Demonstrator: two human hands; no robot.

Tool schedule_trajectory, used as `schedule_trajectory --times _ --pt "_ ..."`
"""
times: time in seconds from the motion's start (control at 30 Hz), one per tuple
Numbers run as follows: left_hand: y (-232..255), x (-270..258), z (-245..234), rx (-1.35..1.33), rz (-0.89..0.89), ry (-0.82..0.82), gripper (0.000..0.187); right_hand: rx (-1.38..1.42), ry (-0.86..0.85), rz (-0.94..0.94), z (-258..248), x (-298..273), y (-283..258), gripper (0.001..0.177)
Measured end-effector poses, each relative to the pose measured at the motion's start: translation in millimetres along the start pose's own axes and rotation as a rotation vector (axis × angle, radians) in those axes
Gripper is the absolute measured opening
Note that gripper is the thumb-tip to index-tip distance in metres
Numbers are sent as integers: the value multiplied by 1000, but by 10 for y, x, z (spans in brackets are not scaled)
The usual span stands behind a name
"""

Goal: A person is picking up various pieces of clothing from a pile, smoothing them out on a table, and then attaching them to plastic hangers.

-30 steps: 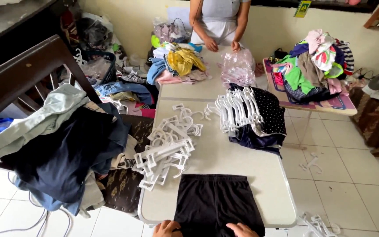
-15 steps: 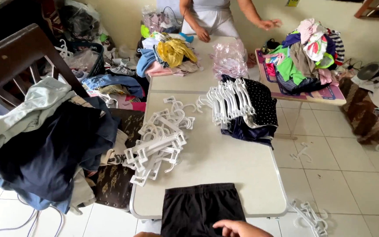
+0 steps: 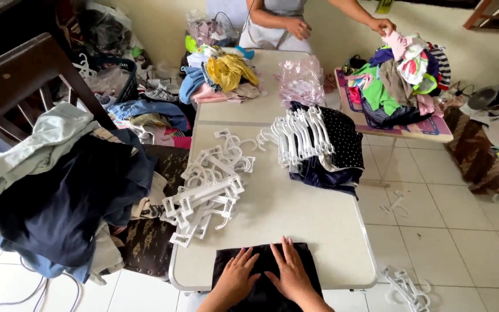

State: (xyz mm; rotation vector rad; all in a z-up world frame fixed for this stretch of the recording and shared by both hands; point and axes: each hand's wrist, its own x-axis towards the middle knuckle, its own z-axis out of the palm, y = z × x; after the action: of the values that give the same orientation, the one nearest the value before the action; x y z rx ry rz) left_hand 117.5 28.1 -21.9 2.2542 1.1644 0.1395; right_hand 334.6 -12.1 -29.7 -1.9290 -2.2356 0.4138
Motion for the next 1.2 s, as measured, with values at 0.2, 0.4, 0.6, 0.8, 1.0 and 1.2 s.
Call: schedule_trajectory --times 0.2,0.4,0.6,0.8,1.0,1.2 --pt "-260 -105 343 362 173 376 77 -118 -38 41 -106 -39 -15 78" --pt "-316 -80 419 622 201 648 91 -97 -16 48 -153 -52 -42 77" --pt "-587 119 759 637 160 514 103 -69 -159 92 -324 -19 -112 77" --pt "-550 74 692 614 187 634 96 -5 -271 162 -622 -51 -297 75" --pt "-566 17 670 560 39 516 100 -44 -54 36 -276 -80 -85 75" --pt "-627 24 615 -83 -232 450 75 142 413 -59 -258 -79 295 64"
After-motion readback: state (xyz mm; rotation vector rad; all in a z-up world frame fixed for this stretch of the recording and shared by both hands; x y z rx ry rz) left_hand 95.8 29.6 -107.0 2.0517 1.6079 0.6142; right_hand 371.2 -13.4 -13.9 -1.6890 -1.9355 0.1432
